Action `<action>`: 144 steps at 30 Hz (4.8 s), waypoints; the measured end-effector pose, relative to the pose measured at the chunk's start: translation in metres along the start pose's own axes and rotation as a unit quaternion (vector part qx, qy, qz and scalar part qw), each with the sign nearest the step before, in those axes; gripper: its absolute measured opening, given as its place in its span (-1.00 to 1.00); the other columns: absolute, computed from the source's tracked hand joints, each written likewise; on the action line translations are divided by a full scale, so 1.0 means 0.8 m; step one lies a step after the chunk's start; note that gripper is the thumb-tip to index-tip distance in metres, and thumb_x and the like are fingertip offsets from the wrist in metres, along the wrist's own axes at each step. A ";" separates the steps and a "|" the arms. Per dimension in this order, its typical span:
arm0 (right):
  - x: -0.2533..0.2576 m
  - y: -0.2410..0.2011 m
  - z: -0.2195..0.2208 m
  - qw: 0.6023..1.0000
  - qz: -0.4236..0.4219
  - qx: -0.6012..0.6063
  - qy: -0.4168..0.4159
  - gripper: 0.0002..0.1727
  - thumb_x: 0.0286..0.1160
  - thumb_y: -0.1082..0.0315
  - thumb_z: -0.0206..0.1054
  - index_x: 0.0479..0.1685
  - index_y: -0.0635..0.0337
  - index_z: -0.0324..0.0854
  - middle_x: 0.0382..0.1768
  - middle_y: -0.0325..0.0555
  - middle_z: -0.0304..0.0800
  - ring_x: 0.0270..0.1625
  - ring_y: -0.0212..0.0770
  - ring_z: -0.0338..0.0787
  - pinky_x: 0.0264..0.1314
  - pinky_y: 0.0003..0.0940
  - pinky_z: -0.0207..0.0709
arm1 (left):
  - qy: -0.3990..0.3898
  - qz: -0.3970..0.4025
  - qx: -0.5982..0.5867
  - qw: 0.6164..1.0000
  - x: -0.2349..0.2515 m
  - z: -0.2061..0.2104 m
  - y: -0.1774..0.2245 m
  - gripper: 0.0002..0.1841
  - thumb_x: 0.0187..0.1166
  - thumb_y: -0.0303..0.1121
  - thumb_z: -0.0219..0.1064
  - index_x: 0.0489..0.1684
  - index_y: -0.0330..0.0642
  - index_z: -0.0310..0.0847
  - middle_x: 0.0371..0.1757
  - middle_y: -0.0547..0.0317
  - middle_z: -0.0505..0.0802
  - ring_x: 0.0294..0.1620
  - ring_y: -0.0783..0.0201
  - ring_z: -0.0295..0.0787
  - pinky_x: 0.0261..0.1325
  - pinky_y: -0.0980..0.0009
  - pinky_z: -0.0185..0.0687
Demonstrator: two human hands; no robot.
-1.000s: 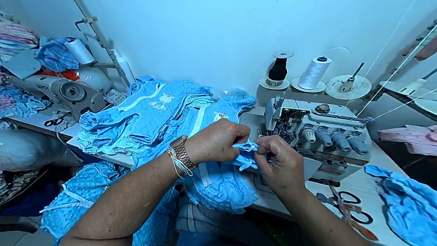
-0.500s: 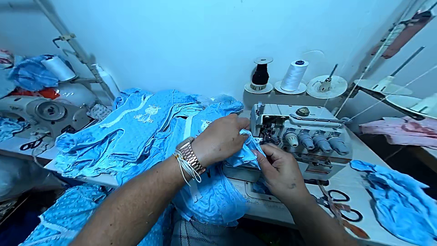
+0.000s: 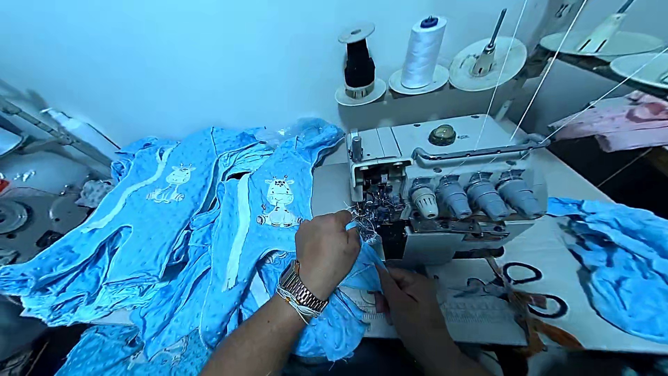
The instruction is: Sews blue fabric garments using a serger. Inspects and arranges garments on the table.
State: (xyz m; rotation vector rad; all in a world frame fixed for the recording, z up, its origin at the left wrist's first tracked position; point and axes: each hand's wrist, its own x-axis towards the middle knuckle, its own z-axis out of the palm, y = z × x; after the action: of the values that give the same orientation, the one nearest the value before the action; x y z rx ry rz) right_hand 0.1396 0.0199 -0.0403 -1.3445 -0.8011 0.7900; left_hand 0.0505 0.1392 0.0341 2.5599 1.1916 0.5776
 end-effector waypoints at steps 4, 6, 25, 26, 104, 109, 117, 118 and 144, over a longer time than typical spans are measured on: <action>0.008 -0.009 -0.012 0.999 0.037 0.022 0.015 -0.57 0.69 0.35 0.10 -0.66 0.00 0.66 -0.79 -0.46 0.60 -0.80 -0.64 0.46 -0.77 -0.72 0.31 | -0.050 -0.061 0.027 0.996 0.019 -0.004 0.010 -0.73 0.68 -0.26 0.29 -0.48 -0.12 0.67 -0.58 0.05 0.71 -0.46 0.00 0.71 -0.46 -0.03 0.45; 0.013 -0.017 -0.020 0.997 0.062 0.025 0.032 -0.54 0.71 0.34 0.09 -0.67 0.01 0.66 -0.81 -0.43 0.57 -0.82 -0.62 0.42 -0.78 -0.70 0.26 | -0.081 -0.081 0.030 0.993 0.029 -0.005 0.017 -0.80 0.65 -0.31 0.27 -0.30 -0.15 0.79 -0.43 0.00 0.81 -0.29 -0.05 0.80 -0.30 -0.11 0.55; 0.036 -0.009 -0.005 0.990 -0.071 -0.070 0.097 -0.57 0.14 0.34 0.58 -0.83 -0.07 0.36 -0.85 -0.42 0.32 -0.79 -0.54 0.27 -0.75 -0.65 0.08 | 0.007 0.149 -0.040 0.988 0.075 0.015 -0.049 -0.81 0.45 -0.31 0.30 -0.51 -0.16 0.73 -0.52 0.12 0.71 -0.47 0.11 0.69 -0.44 0.02 0.47; 0.035 -0.005 -0.003 0.988 -0.093 -0.067 0.107 -0.63 0.12 0.34 0.59 -0.72 -0.08 0.40 -0.80 -0.44 0.35 -0.77 -0.57 0.29 -0.73 -0.69 0.12 | 0.062 0.188 -0.037 0.980 0.069 0.015 -0.051 -0.82 0.42 -0.32 0.29 -0.53 -0.18 0.67 -0.54 0.13 0.64 -0.54 0.15 0.62 -0.52 0.12 0.44; 0.052 -0.031 -0.025 0.868 -0.342 -0.361 -0.011 -0.79 0.36 0.14 0.40 -0.27 0.08 0.77 0.09 -0.14 0.77 -0.46 -0.46 0.63 -0.50 -0.51 0.56 | -0.387 0.319 0.071 0.862 0.072 -0.092 0.011 -0.92 0.42 -0.59 0.45 -0.26 -0.23 0.79 -0.08 0.02 0.83 -0.04 0.09 0.76 0.00 0.05 0.64; 0.066 -0.033 -0.028 0.886 -0.340 -0.314 -0.037 -0.87 0.37 0.21 0.43 -0.38 0.04 0.75 -0.02 -0.27 0.80 -0.51 -0.58 0.53 -0.52 -0.64 0.43 | -0.374 0.349 0.056 0.858 0.074 -0.095 0.007 -0.95 0.48 -0.48 0.50 -0.24 -0.25 0.83 -0.07 0.02 0.83 -0.01 0.14 0.75 0.04 0.16 0.63; 0.079 -0.025 -0.039 0.953 -0.248 -0.118 -0.130 -0.80 0.24 0.14 0.62 -0.32 -0.05 0.73 -0.63 -0.52 0.53 -0.68 -0.65 0.31 -0.66 -0.77 0.16 | -0.323 0.399 -0.010 0.858 0.075 -0.090 0.011 -0.96 0.49 -0.47 0.45 -0.33 -0.20 0.81 -0.35 0.13 0.85 -0.30 0.23 0.76 -0.23 0.19 0.61; 0.077 -0.025 -0.038 0.955 -0.248 -0.098 -0.132 -0.83 0.23 0.19 0.62 -0.38 -0.04 0.72 -0.60 -0.51 0.58 -0.67 -0.66 0.33 -0.66 -0.78 0.18 | -0.317 0.402 -0.029 0.858 0.075 -0.087 0.011 -0.97 0.46 -0.48 0.47 -0.35 -0.20 0.82 -0.38 0.14 0.84 -0.33 0.25 0.74 -0.26 0.21 0.59; 0.061 0.019 -0.040 0.924 -0.364 -0.095 -0.072 -0.90 0.38 0.35 0.40 -0.37 0.15 0.62 -0.43 -0.33 0.74 -0.51 -0.72 0.53 -0.44 -0.87 0.42 | -0.156 0.425 0.099 0.886 0.015 -0.048 0.013 -0.92 0.27 -0.53 0.48 -0.51 -0.12 0.79 -0.44 0.17 0.76 -0.44 0.18 0.72 -0.39 0.18 0.57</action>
State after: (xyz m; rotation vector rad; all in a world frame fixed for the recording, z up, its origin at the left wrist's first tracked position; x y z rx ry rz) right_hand 0.1912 0.0463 -0.0557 -1.0337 -1.4117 0.2195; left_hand 0.0474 0.1444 0.0750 3.1226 -0.0345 0.1669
